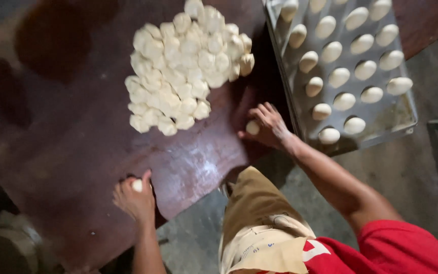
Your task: Arranging small pre-portioned dough balls onto a metal baking tray in organized rows.
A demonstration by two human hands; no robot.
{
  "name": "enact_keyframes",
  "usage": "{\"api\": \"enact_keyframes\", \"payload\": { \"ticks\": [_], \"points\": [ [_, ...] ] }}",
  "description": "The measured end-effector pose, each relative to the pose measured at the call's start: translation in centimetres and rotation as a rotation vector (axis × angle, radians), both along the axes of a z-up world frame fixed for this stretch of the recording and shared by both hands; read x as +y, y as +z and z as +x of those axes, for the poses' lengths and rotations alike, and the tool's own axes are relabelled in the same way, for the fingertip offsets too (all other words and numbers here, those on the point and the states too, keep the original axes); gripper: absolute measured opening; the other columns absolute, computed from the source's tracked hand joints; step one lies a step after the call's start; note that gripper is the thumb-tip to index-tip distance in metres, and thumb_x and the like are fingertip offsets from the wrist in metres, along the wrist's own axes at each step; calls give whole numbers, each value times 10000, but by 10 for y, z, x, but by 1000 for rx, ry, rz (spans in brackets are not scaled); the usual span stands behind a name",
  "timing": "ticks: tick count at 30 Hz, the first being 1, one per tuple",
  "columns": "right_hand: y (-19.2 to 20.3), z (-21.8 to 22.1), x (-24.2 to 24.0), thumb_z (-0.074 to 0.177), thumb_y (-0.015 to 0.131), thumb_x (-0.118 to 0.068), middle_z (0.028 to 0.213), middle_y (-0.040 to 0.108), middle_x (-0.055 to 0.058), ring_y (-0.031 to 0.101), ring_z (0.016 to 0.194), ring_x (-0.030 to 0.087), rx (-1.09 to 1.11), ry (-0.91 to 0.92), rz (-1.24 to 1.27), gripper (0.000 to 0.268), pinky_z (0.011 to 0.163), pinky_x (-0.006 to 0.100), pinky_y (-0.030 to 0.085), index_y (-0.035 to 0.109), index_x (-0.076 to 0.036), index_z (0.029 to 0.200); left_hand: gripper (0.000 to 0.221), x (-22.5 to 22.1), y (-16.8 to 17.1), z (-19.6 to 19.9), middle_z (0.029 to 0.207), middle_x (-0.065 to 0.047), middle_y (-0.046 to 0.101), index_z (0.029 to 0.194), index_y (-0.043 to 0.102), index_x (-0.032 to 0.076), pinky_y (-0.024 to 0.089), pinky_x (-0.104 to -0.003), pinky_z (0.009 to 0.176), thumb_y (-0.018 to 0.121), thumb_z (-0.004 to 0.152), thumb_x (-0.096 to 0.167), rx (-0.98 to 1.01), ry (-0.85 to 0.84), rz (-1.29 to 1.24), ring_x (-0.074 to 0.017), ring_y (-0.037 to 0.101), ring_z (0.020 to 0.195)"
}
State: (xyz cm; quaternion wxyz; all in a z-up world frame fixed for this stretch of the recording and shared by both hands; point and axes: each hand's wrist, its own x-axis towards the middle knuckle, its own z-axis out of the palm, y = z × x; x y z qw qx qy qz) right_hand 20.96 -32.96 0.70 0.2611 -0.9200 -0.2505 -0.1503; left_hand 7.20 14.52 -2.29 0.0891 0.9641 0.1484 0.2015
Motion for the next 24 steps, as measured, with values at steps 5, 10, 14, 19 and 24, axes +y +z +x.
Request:
{"api": "enact_keyframes", "payload": {
  "ticks": [5, 10, 14, 19, 24],
  "points": [
    [-10, -34, -16, 688, 982, -693, 1157, 620, 137, 601, 1027, 373, 280, -121, -52, 962, 961, 531, 461, 628, -161, 1407, 530, -9, 2, -38, 1126, -249, 674, 1242, 741, 24, 494, -576, 960, 921, 903, 389, -34, 32, -335, -481, 639, 1076],
    [0, -56, 2, 868, 923, -254, 1230, 597, 96, 682, 981, 290, 528, -236, 282, 548, 904, 415, 563, 685, -209, 1360, 695, -80, 16, -70, 1289, -173, 768, 1361, 751, 43, 532, -436, 1033, 1001, 762, 289, -215, 173, -555, -335, 705, 1156],
    [34, -90, -4, 1074, 657, -479, 799, 598, -15, 471, 654, 93, 1101, -454, 1187, 351, 566, 276, 334, 669, -142, 977, 455, -160, 40, -76, 1180, -34, 749, 1256, 804, 152, 569, -310, 865, 964, 840, 245, -83, -15, -910, -167, 664, 955],
    [96, -177, -52, 1101, 641, -532, 955, 792, 68, 659, 687, 120, 1266, -102, 1792, 440, 491, 271, 426, 722, -104, 1049, 451, -224, 75, -97, 1182, -49, 730, 1283, 797, 107, 587, -358, 921, 947, 883, 250, 80, -452, -851, -208, 666, 1065],
    [56, -239, -108, 1041, 705, -410, 954, 770, 118, 612, 659, 162, 1222, -474, 1595, 321, 612, 274, 482, 719, -100, 1121, 431, -248, 66, -138, 1169, -51, 760, 1251, 804, 121, 585, -364, 890, 956, 867, 245, 178, -526, -790, -225, 651, 1039]
  ]
}}
